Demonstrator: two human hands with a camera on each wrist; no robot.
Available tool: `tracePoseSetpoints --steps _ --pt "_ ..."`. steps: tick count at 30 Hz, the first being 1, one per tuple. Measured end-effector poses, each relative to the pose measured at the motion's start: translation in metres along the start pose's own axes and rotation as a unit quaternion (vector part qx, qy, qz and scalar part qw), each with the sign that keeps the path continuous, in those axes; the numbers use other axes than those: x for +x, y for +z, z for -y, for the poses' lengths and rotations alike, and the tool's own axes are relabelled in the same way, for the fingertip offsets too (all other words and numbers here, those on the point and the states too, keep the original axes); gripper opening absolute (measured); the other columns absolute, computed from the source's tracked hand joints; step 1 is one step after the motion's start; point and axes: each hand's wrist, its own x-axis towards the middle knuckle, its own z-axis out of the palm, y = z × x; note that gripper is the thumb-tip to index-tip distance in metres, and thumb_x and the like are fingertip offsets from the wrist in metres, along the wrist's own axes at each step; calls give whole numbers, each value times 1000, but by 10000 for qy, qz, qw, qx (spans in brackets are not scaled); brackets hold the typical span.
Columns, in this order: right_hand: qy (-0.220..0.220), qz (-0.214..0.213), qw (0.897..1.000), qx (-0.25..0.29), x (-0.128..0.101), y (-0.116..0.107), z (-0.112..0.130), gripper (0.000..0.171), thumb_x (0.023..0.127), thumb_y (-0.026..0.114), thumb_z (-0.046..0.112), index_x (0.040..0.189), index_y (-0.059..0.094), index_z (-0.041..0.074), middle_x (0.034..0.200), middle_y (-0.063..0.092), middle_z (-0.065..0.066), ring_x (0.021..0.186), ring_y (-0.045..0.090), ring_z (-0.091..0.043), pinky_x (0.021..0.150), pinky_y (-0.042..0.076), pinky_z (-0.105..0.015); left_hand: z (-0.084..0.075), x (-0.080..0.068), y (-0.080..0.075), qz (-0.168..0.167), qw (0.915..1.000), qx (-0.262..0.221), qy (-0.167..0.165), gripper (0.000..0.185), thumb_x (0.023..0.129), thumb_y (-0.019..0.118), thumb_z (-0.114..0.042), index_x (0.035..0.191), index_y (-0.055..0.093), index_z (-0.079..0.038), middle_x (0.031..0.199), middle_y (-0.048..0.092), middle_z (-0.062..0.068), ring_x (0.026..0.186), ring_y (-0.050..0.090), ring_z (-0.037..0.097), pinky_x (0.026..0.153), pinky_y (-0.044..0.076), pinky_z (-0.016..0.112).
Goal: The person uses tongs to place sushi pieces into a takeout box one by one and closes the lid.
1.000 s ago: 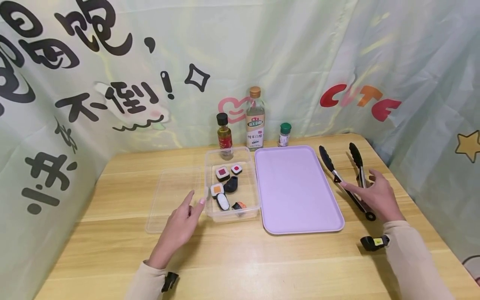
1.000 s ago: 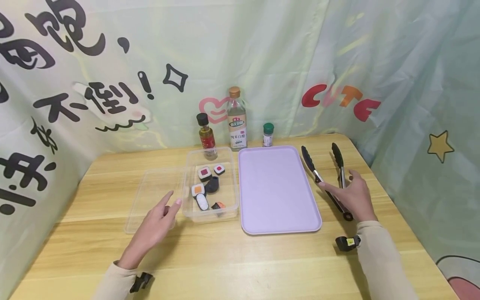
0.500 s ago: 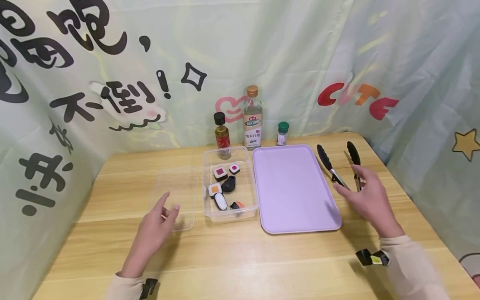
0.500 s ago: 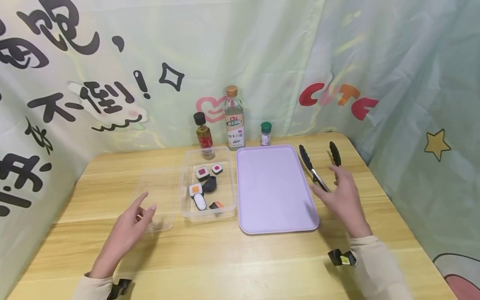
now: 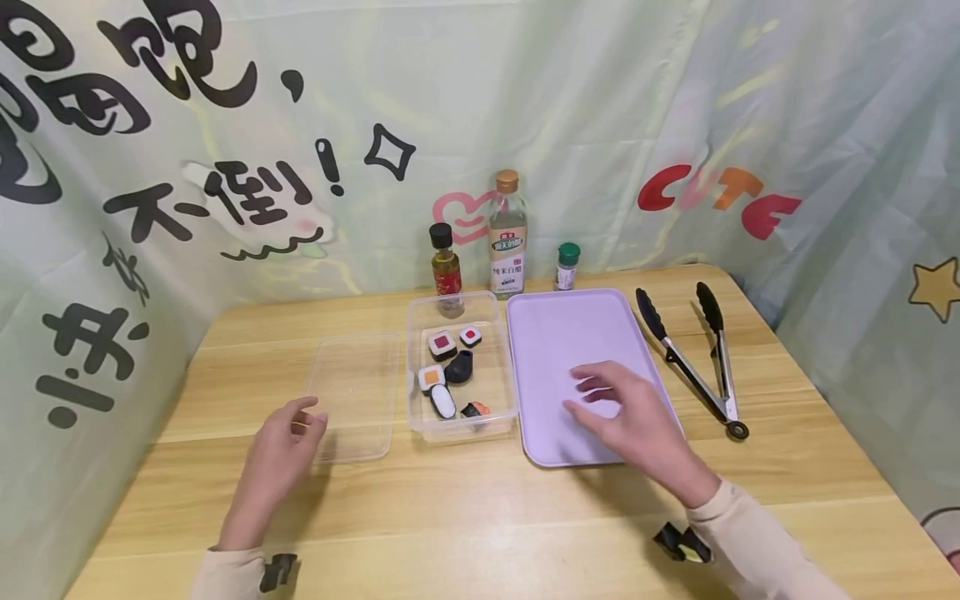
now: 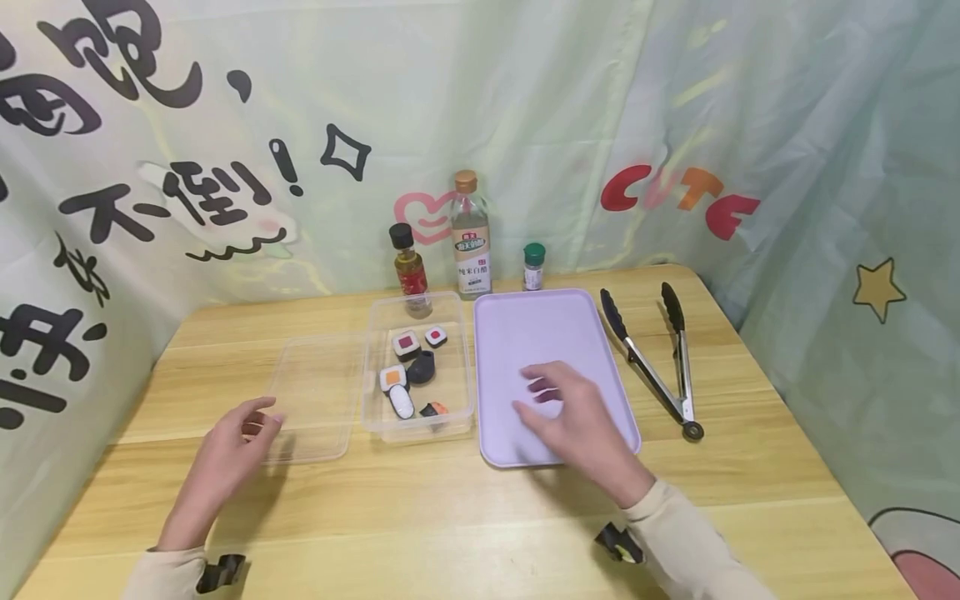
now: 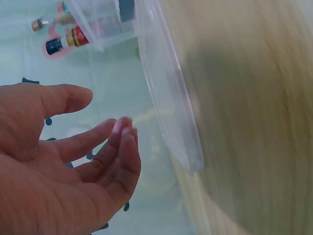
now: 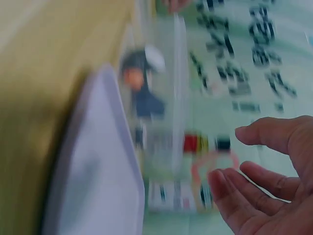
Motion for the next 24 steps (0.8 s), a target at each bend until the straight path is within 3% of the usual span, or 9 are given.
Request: tracePoseSetpoints --steps 5,9,13,18,24 --pt "76 1205 9908 613 -1 36 21 33 81 79 -2 113 69 -3 104 70 -11 88 70 -23 81 59 -35 9 1 -4 14 9999 108 -27 52 104 55 -26 142 49 8 127 54 33 121 50 50 94 43 63" --pt "359 2178 9708 934 -6 66 34 30 87 76 6 116 69 -2 107 70 -11 92 67 -15 84 57 -31 14 2 -7 116 9996 227 -115 55 104 54 -28 143 47 10 131 51 36 118 50 51 92 44 63" --pt "311 2892 9510 1051 -11 98 41 31 91 74 14 118 69 -3 108 70 -9 93 66 -8 85 55 -24 19 2 -10 277 9987 352 -241 57 104 53 -26 144 44 13 131 49 39 117 50 52 92 43 64" --pt "429 3291 9291 1629 -8 133 46 32 91 74 11 119 69 -5 104 72 -8 90 63 -1 84 53 -19 24 3 -12 370 9976 464 -367 57 102 53 -23 144 42 15 132 48 40 121 46 55 96 40 66" --pt "1478 3058 8948 2898 -1 163 51 36 88 70 -2 122 64 -14 104 71 -17 92 67 -11 84 54 -20 29 4 -16 543 9956 620 -456 56 102 53 -21 142 42 16 130 52 40 120 49 55 97 41 66"
